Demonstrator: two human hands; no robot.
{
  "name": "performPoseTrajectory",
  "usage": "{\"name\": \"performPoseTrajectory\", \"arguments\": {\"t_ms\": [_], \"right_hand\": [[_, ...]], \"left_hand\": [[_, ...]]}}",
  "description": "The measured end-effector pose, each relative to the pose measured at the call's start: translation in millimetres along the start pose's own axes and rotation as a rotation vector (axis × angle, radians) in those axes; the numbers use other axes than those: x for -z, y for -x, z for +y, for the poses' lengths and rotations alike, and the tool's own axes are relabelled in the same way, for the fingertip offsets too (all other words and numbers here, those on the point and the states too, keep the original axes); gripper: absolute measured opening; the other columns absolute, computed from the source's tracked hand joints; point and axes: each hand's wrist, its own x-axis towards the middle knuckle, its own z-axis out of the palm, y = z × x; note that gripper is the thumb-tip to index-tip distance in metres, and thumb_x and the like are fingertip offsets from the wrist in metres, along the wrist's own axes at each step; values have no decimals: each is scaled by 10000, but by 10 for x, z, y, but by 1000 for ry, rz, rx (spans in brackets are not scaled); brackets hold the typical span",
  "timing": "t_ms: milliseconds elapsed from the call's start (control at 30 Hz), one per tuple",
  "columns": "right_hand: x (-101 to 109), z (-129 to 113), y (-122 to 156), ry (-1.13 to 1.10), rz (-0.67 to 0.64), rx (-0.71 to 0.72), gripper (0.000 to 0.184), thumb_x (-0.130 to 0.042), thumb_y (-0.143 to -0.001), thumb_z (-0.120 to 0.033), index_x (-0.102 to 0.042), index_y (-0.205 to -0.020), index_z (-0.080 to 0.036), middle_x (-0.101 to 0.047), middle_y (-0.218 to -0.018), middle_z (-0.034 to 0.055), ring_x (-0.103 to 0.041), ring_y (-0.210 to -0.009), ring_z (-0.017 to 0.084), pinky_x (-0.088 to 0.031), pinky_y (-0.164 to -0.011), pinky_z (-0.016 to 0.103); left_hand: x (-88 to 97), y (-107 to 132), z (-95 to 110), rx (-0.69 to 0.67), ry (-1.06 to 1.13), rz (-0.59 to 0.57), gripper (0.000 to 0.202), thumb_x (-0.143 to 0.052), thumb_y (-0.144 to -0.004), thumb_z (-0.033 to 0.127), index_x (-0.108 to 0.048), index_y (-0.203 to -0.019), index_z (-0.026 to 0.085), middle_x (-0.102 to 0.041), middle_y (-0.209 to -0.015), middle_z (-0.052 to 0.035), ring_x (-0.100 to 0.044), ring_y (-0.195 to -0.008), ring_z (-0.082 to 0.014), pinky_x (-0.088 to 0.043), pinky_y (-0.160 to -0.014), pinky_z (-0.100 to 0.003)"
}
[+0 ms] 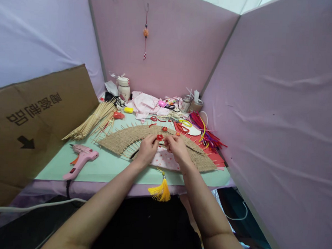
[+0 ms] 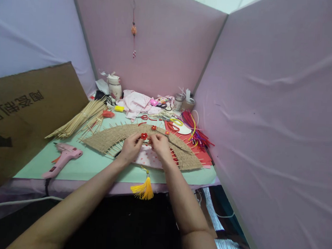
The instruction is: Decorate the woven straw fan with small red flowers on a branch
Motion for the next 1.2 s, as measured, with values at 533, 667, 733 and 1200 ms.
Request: {"name": "performPoseTrajectory", "arguments": {"t_ms": [533,667,733,1200], "right_hand": [[78,3,-38,343,25,296,215,-586,-756,-345,-628,-643,-168,-593,-604,-10,-501,-589,126,-375,-595,242],[97,19,-39,365,37,284,215,-562,-772,-322,-619,-634,-167,-582,-592,-13,-503,-584,125,-374,-592,243],[128,-10,-37,350,-1,313,229,-547,-806,-340,-661,-714,-165,-618,-649,3,-530,-620,135,-395,-614,250],[379,-433,-23,853,-473,656,161,-622,-799,-43,-716,-792,-174,-685,-803,30,-589,-799,151,-404,-726,241]], "left_hand": [[-53,-12,-97,-71,39,-101,183,-486,-870,150,-660,-821,181,-657,-831,-54,-583,-818,-183,-447,-748,-293],[-47,-19,-100,-86,44,-115,189,-481,-875,155,-662,-827,180,-655,-848,-57,-584,-830,-184,-448,-751,-292],[-28,-30,-99,-67,62,-142,190,-479,-873,163,-661,-821,182,-660,-851,-55,-587,-832,-185,-450,-752,-291],[136,-116,59,23,6,-592,247,-438,-822,229,-674,-832,156,-700,-854,-59,-610,-831,-206,-431,-759,-289]]}}
